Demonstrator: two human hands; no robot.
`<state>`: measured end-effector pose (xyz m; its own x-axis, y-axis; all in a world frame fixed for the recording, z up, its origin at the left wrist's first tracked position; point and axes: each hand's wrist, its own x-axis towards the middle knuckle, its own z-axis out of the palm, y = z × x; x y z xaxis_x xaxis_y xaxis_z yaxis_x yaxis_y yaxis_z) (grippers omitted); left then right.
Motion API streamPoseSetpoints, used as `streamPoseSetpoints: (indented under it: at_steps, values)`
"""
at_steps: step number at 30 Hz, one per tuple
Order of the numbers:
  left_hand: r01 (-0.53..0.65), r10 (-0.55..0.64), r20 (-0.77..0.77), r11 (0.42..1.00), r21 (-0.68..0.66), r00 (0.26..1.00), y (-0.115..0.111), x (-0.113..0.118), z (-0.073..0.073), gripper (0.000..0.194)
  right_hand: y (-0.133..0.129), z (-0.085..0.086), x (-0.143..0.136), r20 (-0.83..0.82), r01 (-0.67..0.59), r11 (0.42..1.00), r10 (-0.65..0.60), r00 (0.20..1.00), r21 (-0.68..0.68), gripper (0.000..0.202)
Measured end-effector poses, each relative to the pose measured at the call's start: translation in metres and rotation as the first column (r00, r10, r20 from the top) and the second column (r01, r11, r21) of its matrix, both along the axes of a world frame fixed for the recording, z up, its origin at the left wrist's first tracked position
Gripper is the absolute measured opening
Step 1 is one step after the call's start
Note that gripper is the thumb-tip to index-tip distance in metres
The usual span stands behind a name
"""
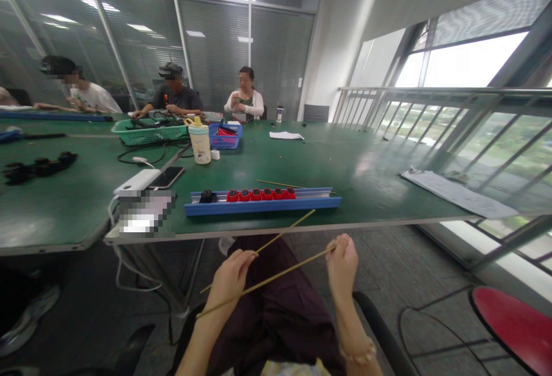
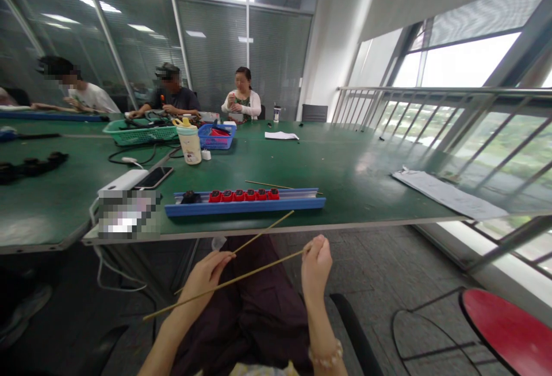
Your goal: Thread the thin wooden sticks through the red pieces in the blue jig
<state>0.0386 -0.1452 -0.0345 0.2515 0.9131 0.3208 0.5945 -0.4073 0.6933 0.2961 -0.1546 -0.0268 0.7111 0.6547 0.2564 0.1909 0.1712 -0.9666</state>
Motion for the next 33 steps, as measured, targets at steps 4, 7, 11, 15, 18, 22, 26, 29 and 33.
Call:
streamPoseSetpoints:
  at_steps: [4,7,11,15,18,22,26,29,33]
  values:
    - [-0.103,0.105,-0.003,0.979,0.177,0.995,0.016,-0.027,0.021,0.034,0.000,-0.002,0.034,-0.233,-0.083,0.994,0.097,0.968,0.068,0.045]
    - [-0.164,0.191,-0.061,0.939,0.303,0.980,0.034,-0.038,0.048,0.036,0.000,-0.010,0.050,-0.396,-0.171,0.980,0.199,0.896,0.105,0.046]
    - [-0.144,0.249,-0.182,0.880,0.452,0.951,0.075,-0.042,0.083,0.033,-0.002,-0.019,0.056,-0.491,-0.226,0.961,0.277,0.826,0.162,0.046]
    - [-0.145,0.315,-0.255,0.843,0.518,0.914,0.122,-0.032,0.098,0.030,0.000,-0.025,0.050,-0.519,-0.279,0.943,0.332,0.788,0.180,0.045]
    - [-0.112,0.280,-0.283,0.864,0.490,0.917,0.144,-0.021,0.094,0.029,0.004,-0.028,0.048,-0.552,-0.274,0.941,0.338,0.762,0.198,0.041]
    - [-0.085,0.246,-0.294,0.879,0.470,0.924,0.153,-0.012,0.080,0.030,0.009,-0.033,0.056,-0.579,-0.166,0.965,0.254,0.775,0.201,0.046]
    - [-0.093,0.254,-0.265,0.861,0.500,0.930,0.155,-0.012,0.070,0.031,0.015,-0.032,0.076,-0.534,0.021,0.975,0.104,0.839,0.222,0.047]
    - [-0.093,0.256,-0.258,0.854,0.512,0.931,0.158,-0.014,0.066,0.032,0.026,-0.024,0.095,-0.482,0.120,0.958,0.022,0.876,0.262,0.038]
    - [-0.071,0.218,-0.232,0.855,0.514,0.948,0.160,-0.016,0.062,0.032,0.055,-0.006,0.121,-0.449,0.230,0.925,-0.075,0.890,0.303,0.034]
